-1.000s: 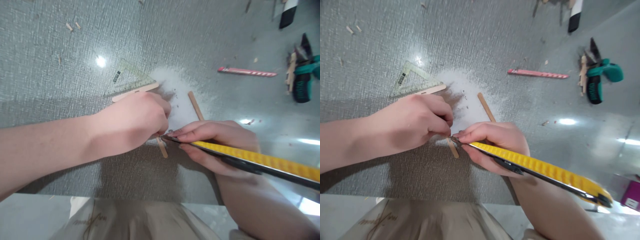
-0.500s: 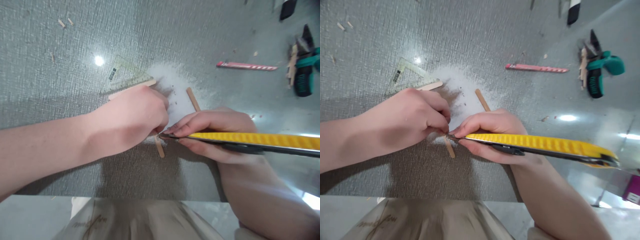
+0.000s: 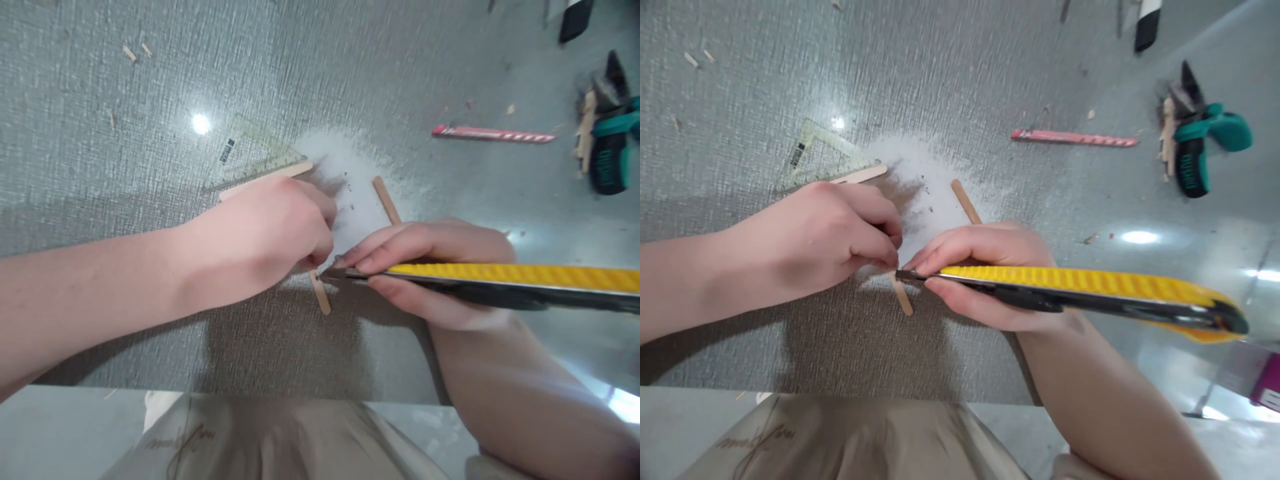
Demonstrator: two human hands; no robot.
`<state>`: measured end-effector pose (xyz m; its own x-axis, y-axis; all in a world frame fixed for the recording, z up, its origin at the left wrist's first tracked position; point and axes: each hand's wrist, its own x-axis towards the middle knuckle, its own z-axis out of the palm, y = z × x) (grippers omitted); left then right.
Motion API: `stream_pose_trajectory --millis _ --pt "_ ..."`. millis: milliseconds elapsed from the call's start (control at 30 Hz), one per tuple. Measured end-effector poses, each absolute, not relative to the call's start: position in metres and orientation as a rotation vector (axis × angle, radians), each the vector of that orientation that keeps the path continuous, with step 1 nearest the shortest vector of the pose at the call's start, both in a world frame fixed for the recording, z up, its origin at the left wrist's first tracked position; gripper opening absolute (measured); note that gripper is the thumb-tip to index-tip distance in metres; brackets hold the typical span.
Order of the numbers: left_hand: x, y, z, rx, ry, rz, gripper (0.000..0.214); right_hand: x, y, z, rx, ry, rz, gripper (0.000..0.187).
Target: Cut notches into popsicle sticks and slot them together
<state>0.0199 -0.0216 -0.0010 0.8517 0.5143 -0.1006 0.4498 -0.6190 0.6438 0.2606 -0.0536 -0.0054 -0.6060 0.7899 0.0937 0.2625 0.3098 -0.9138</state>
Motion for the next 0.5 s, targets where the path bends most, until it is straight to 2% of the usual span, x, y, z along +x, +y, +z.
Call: stream_pose_trajectory --millis 167,367,500 --pt "0.0174 -0.0211 -0.0024 2.328 0.662 0.139 0.039 0.2564 -0.0541 -0.004 -0.899 -2.087 1.219 0.013" --pt "0.0168 -0.0221 -0.0023 2.32 0.669 0.161 0.034 0.2544 -0.051 -0.0009 -0.938 -2.114 1.224 0.022" --pt "0.0179 -0.0223 -0.0028 2.332 0.665 0.153 0.038 0.2552 -0.0492 -0.0013 -0.892 -2.129 1.214 0.025"
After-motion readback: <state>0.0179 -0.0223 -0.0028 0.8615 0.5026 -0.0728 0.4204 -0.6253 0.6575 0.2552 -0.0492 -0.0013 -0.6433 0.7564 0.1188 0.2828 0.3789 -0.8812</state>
